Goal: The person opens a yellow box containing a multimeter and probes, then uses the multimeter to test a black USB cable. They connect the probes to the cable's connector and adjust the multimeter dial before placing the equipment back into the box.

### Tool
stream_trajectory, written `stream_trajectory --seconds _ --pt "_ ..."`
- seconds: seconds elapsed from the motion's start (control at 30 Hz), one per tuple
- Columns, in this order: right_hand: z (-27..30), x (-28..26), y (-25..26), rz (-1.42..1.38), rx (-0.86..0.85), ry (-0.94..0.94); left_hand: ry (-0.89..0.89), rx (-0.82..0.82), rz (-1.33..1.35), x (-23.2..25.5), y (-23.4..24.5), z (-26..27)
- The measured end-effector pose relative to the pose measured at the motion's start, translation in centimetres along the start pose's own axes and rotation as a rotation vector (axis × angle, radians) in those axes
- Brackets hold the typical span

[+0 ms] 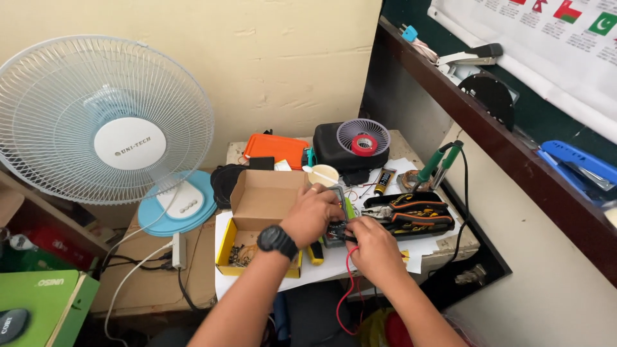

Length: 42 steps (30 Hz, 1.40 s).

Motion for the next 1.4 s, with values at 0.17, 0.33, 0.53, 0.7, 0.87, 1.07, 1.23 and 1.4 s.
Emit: stream_trajectory --seconds 0.17,0.33,0.53,0.7,0.87,1.07,1.23,1.4 --pt "-0.1 -0.3 0.2 0.002 0.004 -0.019 -0.061 0.033 0.024 0.4 1.4 0.4" --pt "0.0 -0.2 0.0 -0.027 0.049 -0.022 0.509 0.293 0.216 0.3 2.0 3.2" --pt "0.3 0.7 -0.5 0.004 0.145 -0.031 0.802 0.091 0.142 1.2 -0.9 3.8" --pt "0.3 0.6 -0.4 -0.023 0.138 -0.061 0.912 0.176 0.236 0.7 -2.6 4.1" --pt "0.2 0.3 0.1 -0.031 0.134 -0.068 0.945 0.259 0.325 1.0 -2.5 4.2" --pt "0.1 0.6 -0.1 -0.036 0.147 -0.060 0.927 0.301 0.360 1.0 -2.5 4.2" --pt "-0.1 0.2 0.3 -0.042 0.122 -0.078 0.932 0.317 0.360 0.8 -2.8 4.4" --pt "-0.1 0.2 0.5 -0.056 0.115 -0.093 0.930 0.265 0.386 0.7 -2.3 4.3"
Point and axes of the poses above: each hand's wrist, its own z-axis away from the middle knuckle, its own y-axis out of the back of the hand, x = y × z, the point moved 7 cm from there along -z, towards the middle knuckle, and after that the axes turned 1 degree about -y, right-handed, at the moved point
